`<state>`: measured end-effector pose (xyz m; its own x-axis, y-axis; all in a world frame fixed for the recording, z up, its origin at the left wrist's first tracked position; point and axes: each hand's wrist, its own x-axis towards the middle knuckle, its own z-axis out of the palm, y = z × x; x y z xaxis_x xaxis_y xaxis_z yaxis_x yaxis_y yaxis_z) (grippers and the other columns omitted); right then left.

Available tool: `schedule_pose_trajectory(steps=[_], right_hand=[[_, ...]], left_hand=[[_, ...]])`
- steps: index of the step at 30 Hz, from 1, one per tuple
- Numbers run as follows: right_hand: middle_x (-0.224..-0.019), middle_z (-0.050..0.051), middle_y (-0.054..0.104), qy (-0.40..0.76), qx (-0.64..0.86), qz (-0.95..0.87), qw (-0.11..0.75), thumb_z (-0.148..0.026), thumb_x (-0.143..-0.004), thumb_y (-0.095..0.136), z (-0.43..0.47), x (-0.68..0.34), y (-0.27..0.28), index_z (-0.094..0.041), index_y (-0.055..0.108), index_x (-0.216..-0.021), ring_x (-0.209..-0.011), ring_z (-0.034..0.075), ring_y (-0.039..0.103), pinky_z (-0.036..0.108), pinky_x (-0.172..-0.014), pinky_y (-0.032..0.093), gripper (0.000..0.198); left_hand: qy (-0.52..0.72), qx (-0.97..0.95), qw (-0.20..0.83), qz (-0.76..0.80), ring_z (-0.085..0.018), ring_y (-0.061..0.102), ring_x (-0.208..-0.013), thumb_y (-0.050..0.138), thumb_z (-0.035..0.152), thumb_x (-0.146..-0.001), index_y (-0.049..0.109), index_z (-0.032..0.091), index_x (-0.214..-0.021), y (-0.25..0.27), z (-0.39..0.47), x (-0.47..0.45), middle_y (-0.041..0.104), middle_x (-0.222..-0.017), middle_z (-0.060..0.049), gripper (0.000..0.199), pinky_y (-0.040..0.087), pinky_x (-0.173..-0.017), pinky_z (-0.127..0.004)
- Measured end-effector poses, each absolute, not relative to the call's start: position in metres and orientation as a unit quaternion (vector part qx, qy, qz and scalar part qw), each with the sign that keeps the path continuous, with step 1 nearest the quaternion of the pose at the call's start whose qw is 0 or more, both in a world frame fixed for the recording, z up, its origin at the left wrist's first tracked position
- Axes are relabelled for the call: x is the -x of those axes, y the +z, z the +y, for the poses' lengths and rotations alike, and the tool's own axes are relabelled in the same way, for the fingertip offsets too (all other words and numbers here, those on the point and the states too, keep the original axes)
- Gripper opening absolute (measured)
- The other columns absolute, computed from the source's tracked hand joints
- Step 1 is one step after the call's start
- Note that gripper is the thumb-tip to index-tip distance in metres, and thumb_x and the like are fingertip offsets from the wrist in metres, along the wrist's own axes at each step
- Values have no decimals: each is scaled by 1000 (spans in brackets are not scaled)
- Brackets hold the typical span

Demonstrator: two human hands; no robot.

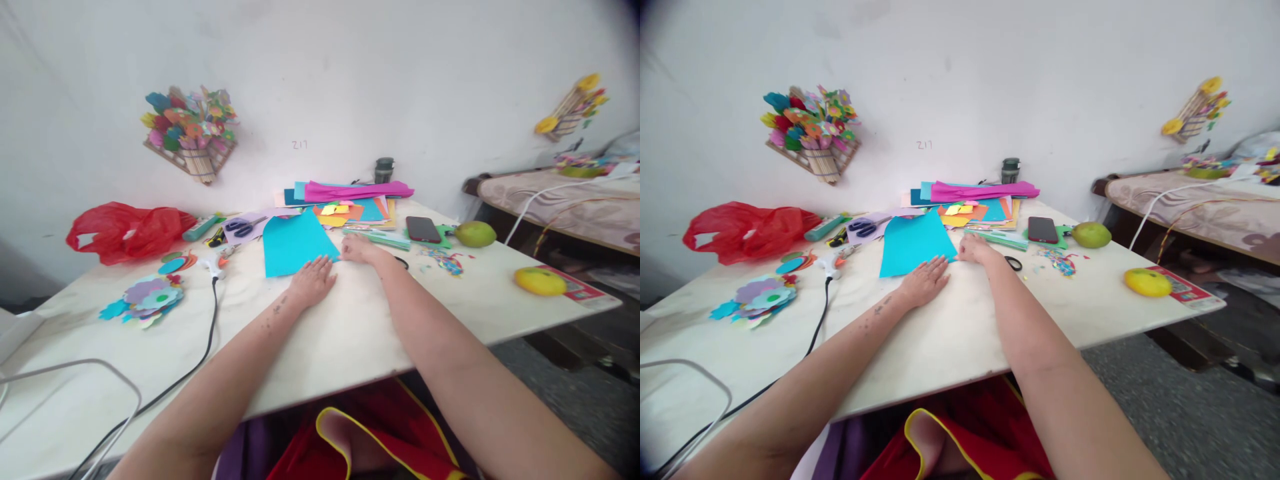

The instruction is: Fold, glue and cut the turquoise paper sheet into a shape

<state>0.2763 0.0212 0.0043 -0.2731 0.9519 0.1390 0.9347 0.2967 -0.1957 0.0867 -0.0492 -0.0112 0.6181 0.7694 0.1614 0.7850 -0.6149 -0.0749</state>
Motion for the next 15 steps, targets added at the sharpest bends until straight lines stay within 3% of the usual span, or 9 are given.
schedule_pose_trajectory(steps=[4,8,15], right_hand=[[-140,8,25,24,646,-760,73,-52,-70,56,17,-276,6,-23,52,-116,-128,31,17,44,-101,19,54],[-146,3,2,53,667,-743,26,-58,-71,50,18,-276,6,-26,25,-137,-131,30,-8,49,-104,4,77],[-146,2,-1,80,652,-753,28,-61,-77,37,16,-278,3,-25,17,-139,-131,28,-10,49,-104,2,75]], left_hand=[[-51,897,68,-435,-18,23,-129,16,41,-89,34,16,-131,-10,-49,-87,29,-140,-6,52,22,-105,-39],[-48,896,65,-436,-19,24,-129,16,40,-89,35,15,-131,-8,-49,-88,30,-140,-6,53,21,-105,-40],[-47,897,60,-436,-19,24,-129,17,40,-88,35,13,-130,-7,-49,-89,30,-139,-7,53,20,-105,-39]])
